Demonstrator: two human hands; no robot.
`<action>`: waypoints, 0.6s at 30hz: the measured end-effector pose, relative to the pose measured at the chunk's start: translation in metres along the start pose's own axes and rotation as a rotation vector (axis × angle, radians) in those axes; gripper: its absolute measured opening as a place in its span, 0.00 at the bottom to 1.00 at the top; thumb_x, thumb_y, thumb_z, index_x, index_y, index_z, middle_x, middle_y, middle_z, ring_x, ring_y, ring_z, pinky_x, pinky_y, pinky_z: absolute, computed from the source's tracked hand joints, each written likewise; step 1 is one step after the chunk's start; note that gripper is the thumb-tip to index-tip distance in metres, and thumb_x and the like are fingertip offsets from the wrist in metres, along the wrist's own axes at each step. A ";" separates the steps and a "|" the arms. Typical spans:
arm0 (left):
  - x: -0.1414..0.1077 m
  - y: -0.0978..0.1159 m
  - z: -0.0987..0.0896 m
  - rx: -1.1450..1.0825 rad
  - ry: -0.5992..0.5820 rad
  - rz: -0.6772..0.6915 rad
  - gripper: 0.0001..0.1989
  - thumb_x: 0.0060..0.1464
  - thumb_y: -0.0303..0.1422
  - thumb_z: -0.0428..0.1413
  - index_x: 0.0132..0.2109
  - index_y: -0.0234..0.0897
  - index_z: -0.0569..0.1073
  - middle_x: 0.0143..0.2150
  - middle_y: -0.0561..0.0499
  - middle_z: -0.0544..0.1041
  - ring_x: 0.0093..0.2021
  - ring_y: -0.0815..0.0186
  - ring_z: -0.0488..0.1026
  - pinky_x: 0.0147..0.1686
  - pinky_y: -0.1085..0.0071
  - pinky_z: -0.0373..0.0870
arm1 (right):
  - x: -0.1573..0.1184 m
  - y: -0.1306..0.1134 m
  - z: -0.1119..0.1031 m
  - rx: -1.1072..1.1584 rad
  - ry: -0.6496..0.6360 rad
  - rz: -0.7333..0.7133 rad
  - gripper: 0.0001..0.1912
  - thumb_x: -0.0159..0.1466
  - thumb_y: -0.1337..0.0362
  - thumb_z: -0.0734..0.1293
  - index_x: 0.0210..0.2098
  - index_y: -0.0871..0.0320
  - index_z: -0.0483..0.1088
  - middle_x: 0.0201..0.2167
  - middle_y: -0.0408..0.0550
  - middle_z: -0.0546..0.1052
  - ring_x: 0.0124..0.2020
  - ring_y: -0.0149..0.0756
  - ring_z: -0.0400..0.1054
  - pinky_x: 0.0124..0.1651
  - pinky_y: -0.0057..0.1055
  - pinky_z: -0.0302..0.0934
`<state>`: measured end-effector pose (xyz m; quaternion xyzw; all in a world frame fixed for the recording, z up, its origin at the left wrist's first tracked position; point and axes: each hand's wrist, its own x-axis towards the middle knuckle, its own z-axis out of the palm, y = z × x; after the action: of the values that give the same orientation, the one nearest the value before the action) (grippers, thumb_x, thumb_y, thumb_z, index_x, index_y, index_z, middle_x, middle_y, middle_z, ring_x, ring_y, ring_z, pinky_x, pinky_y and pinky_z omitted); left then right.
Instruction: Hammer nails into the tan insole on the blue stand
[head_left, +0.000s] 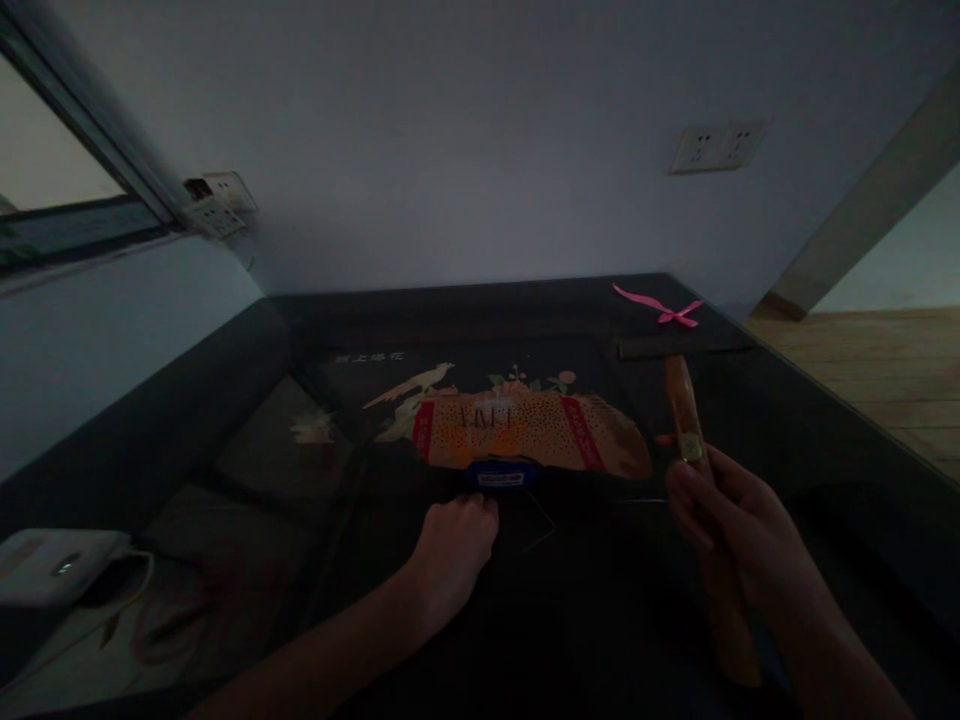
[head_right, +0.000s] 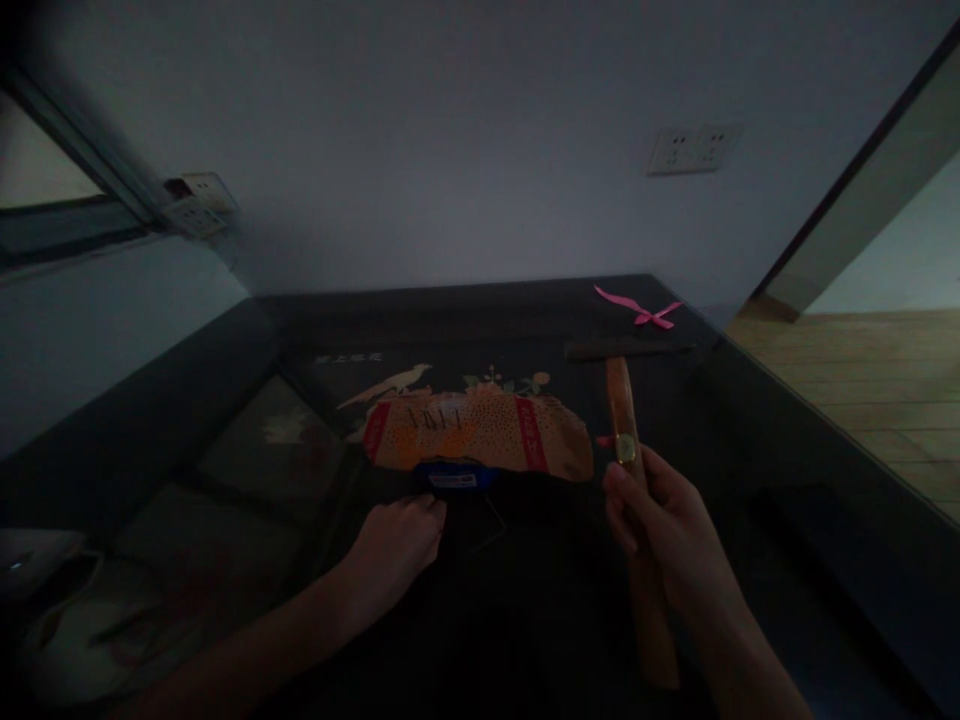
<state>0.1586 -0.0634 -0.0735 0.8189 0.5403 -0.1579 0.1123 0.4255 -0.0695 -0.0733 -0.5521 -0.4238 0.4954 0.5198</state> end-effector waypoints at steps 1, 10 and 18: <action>0.000 0.001 0.000 0.005 0.003 0.000 0.14 0.59 0.21 0.48 0.48 0.29 0.73 0.46 0.36 0.78 0.44 0.52 0.78 0.38 0.62 0.74 | 0.000 0.000 0.000 0.002 0.003 0.000 0.23 0.59 0.50 0.71 0.49 0.54 0.69 0.18 0.34 0.62 0.13 0.22 0.51 0.16 0.24 0.45; -0.029 -0.008 -0.029 -0.300 0.067 0.186 0.07 0.52 0.24 0.55 0.39 0.35 0.75 0.36 0.49 0.80 0.34 0.61 0.77 0.32 0.70 0.69 | -0.001 -0.001 -0.001 -0.010 0.016 -0.012 0.23 0.59 0.50 0.71 0.49 0.55 0.68 0.18 0.34 0.62 0.14 0.22 0.52 0.16 0.24 0.45; -0.014 -0.031 -0.092 -0.724 0.648 0.467 0.06 0.55 0.26 0.57 0.40 0.38 0.78 0.36 0.52 0.80 0.36 0.68 0.76 0.37 0.74 0.70 | -0.001 -0.001 0.000 -0.002 -0.001 0.010 0.26 0.58 0.48 0.71 0.50 0.56 0.68 0.17 0.33 0.61 0.14 0.22 0.50 0.17 0.24 0.43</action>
<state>0.1371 -0.0309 0.0162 0.8328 0.3706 0.3286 0.2470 0.4250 -0.0702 -0.0722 -0.5546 -0.4217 0.4976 0.5167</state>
